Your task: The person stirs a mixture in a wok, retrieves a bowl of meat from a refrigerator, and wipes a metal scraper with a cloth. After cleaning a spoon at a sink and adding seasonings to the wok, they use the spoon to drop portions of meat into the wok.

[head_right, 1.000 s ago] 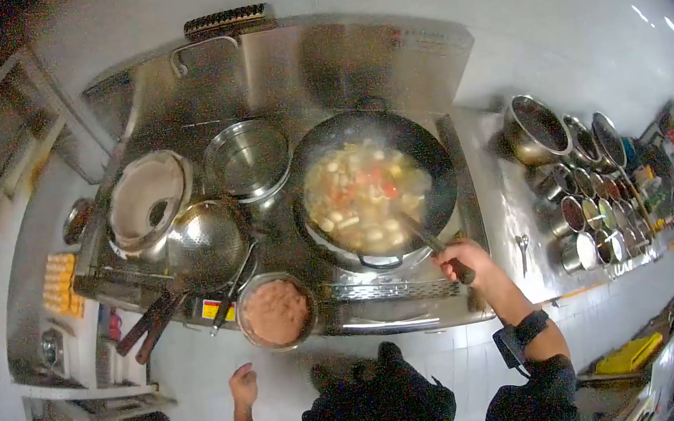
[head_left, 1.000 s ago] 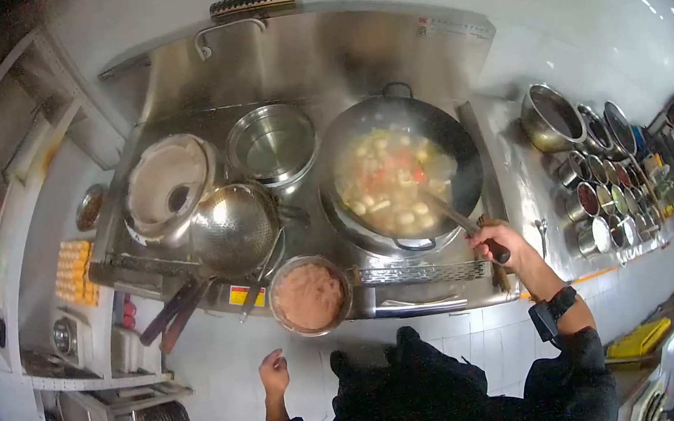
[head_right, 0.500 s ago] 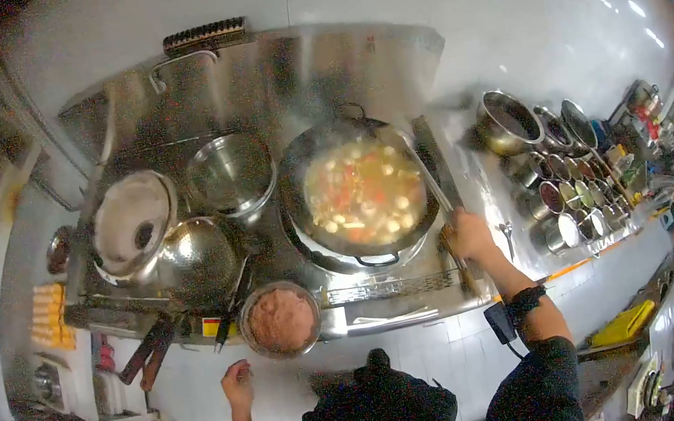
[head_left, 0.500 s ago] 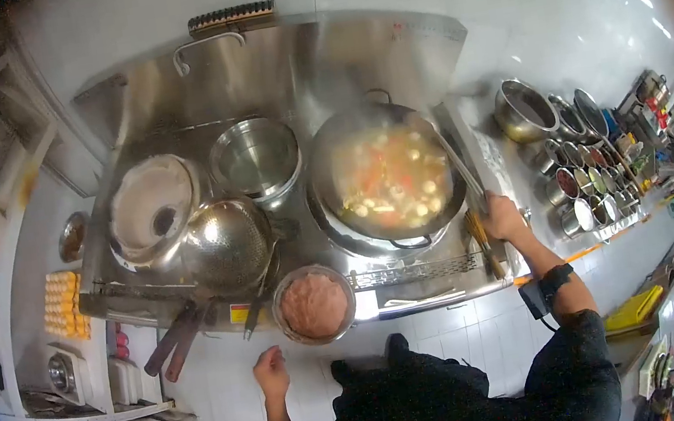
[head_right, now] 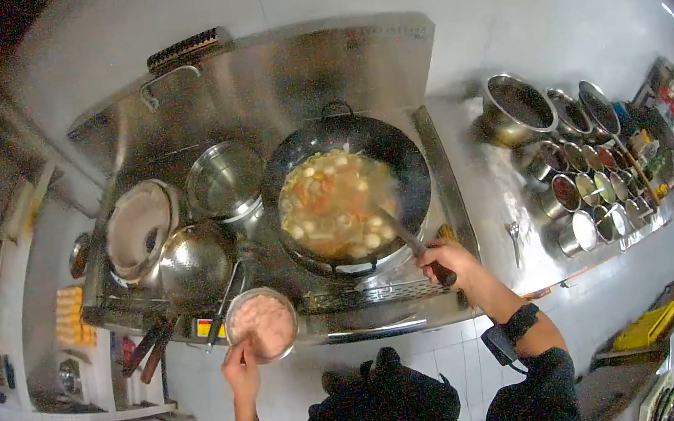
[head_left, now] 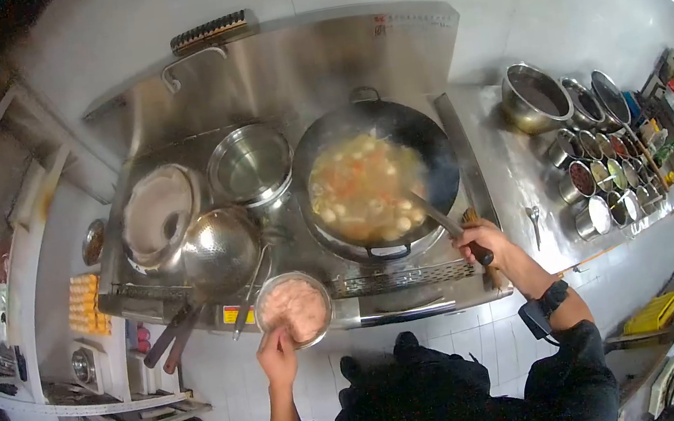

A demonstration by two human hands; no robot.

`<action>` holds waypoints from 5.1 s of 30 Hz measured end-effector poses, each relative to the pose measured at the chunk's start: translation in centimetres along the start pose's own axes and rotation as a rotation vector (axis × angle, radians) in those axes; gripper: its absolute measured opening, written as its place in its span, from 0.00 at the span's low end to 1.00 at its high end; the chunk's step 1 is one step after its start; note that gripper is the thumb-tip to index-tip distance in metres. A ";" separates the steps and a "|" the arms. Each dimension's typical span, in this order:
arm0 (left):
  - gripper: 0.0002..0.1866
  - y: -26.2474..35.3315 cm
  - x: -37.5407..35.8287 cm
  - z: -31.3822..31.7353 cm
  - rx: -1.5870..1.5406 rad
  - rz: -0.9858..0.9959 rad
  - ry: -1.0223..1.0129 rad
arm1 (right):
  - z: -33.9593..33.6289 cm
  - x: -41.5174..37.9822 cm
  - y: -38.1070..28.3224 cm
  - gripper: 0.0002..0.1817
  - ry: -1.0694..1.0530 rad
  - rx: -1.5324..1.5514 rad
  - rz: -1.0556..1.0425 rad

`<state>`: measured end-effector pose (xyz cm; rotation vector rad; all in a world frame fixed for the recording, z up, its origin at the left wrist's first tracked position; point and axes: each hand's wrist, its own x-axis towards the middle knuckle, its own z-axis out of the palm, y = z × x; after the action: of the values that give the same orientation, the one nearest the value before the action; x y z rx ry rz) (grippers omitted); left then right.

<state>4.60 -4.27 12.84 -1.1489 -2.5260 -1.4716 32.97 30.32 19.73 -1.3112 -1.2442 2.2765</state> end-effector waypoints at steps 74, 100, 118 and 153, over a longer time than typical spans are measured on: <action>0.11 -15.1 2.5 -4.6 -0.538 -0.549 -0.964 | 23.0 1.4 21.4 0.27 0.530 -1.286 -0.501; 0.24 -5.9 -5.8 -2.6 -0.459 -0.921 0.103 | -30.8 3.7 16.6 0.16 1.010 -1.425 -0.110; 0.12 -8.2 2.6 -8.2 0.006 -0.539 0.358 | -27.8 0.5 11.8 0.12 1.071 -0.457 -0.526; 0.10 -14.9 8.3 -22.8 0.122 0.239 -0.143 | 59.6 29.3 -9.4 0.10 0.238 -2.212 -0.860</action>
<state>-18.04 -20.94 17.25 -1.5212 -2.4183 -1.2034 -33.09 19.35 23.56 -0.6329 -3.1222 -0.5170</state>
